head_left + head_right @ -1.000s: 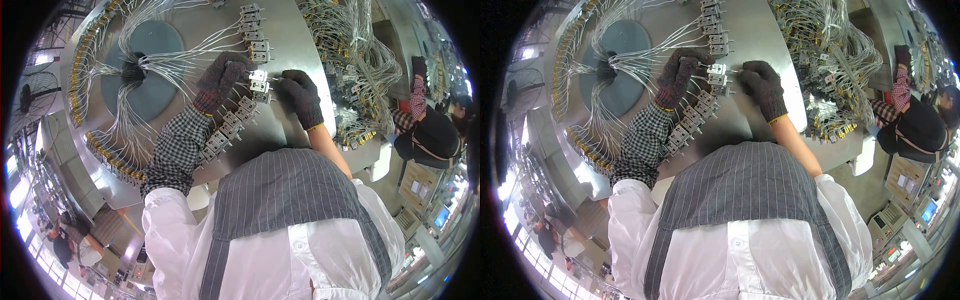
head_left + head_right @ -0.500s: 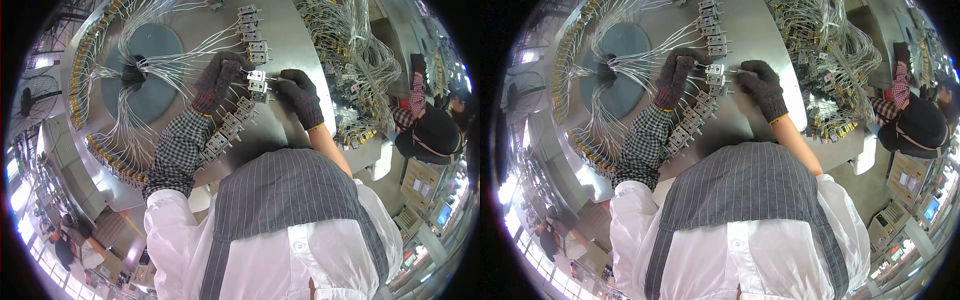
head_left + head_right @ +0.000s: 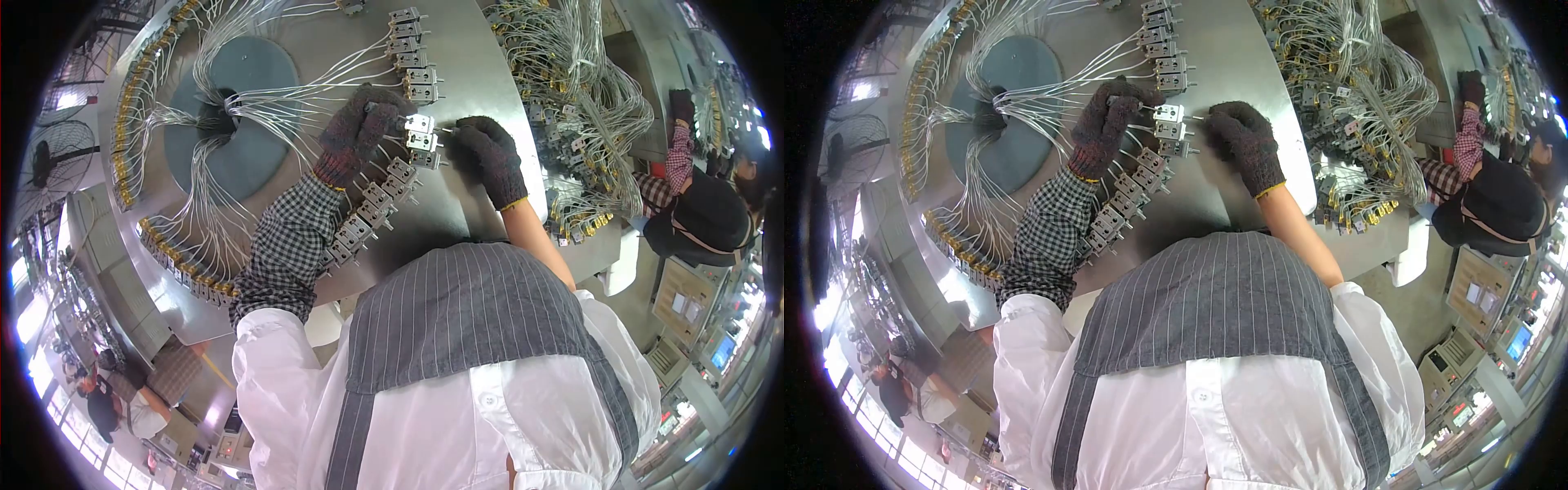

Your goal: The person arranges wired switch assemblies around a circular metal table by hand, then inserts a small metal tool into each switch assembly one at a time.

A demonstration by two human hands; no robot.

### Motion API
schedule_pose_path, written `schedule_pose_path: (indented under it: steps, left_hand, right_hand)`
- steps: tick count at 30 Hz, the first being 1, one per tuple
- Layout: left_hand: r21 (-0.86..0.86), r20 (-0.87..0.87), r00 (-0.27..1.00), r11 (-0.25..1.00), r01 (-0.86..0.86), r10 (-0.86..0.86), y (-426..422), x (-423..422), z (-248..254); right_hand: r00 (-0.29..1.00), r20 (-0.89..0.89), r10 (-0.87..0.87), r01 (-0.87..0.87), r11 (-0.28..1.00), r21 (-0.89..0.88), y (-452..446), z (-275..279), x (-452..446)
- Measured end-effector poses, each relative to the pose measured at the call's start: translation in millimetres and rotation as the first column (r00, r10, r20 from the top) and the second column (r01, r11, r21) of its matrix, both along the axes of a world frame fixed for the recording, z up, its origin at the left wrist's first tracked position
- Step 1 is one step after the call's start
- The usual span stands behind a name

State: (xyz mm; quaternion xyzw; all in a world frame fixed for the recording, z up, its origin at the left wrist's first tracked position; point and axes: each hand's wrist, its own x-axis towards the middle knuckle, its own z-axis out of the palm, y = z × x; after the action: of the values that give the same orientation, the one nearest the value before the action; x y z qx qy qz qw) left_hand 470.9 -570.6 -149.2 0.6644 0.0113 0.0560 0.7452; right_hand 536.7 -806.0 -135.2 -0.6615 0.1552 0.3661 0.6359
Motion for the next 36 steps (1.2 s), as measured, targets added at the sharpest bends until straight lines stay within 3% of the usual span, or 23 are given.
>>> schedule_pose_path:
  steps: [2,4,7,9,12,16,18,27,30,36]
  left_hand:
    - [-0.029,-0.002,1.000,0.999,-0.017,0.017,-1.3,-1.2,3.8]
    - [-0.187,-0.080,0.996,0.981,-0.045,0.030,-0.7,-1.3,4.4]
    - [-0.222,-0.123,0.992,0.975,-0.022,-0.006,0.5,-0.2,1.2]
    - [-0.190,-0.095,0.995,0.982,-0.023,0.005,-0.4,-0.4,0.9]
    - [-0.199,-0.095,0.995,0.980,-0.023,0.005,0.6,-0.2,-0.2]
    - [-0.262,-0.133,0.991,0.965,-0.028,-0.007,0.5,-0.4,-2.8]
    - [-0.233,-0.115,0.993,0.972,-0.027,0.000,0.5,0.8,-3.5]
    - [-0.150,-0.119,0.992,0.987,-0.050,0.032,0.9,0.8,-6.8]
    - [-0.084,-0.105,0.993,0.995,-0.060,0.051,-1.4,1.0,8.6]
    - [-0.040,-0.119,0.993,0.999,-0.022,0.017,-19.1,-1.9,5.3]
  right_hand:
    - [1.000,-0.016,-0.017,0.018,1.000,0.015,-0.4,1.2,-0.2]
    - [0.999,-0.032,-0.035,0.036,0.999,0.030,-0.2,2.3,0.9]
    - [0.998,-0.046,-0.040,0.043,0.997,0.066,-2.5,3.0,1.5]
    - [0.998,0.067,-0.019,0.017,0.999,0.028,-2.8,-0.1,-3.2]
    - [0.996,0.091,-0.007,0.005,1.000,0.014,-2.7,-3.7,-3.3]
    - [0.999,-0.024,-0.043,0.045,0.995,0.084,-4.7,-1.4,0.2]
    - [0.998,0.065,0.000,0.000,1.000,-0.003,-3.0,3.9,-0.3]
    - [0.981,0.193,0.029,-0.033,0.999,0.018,-2.2,2.4,-3.4]
    - [0.998,0.060,0.031,-0.032,0.999,0.014,-6.5,2.8,-0.7]
    - [0.999,0.017,-0.038,0.038,0.998,-0.040,-40.3,4.1,2.6]
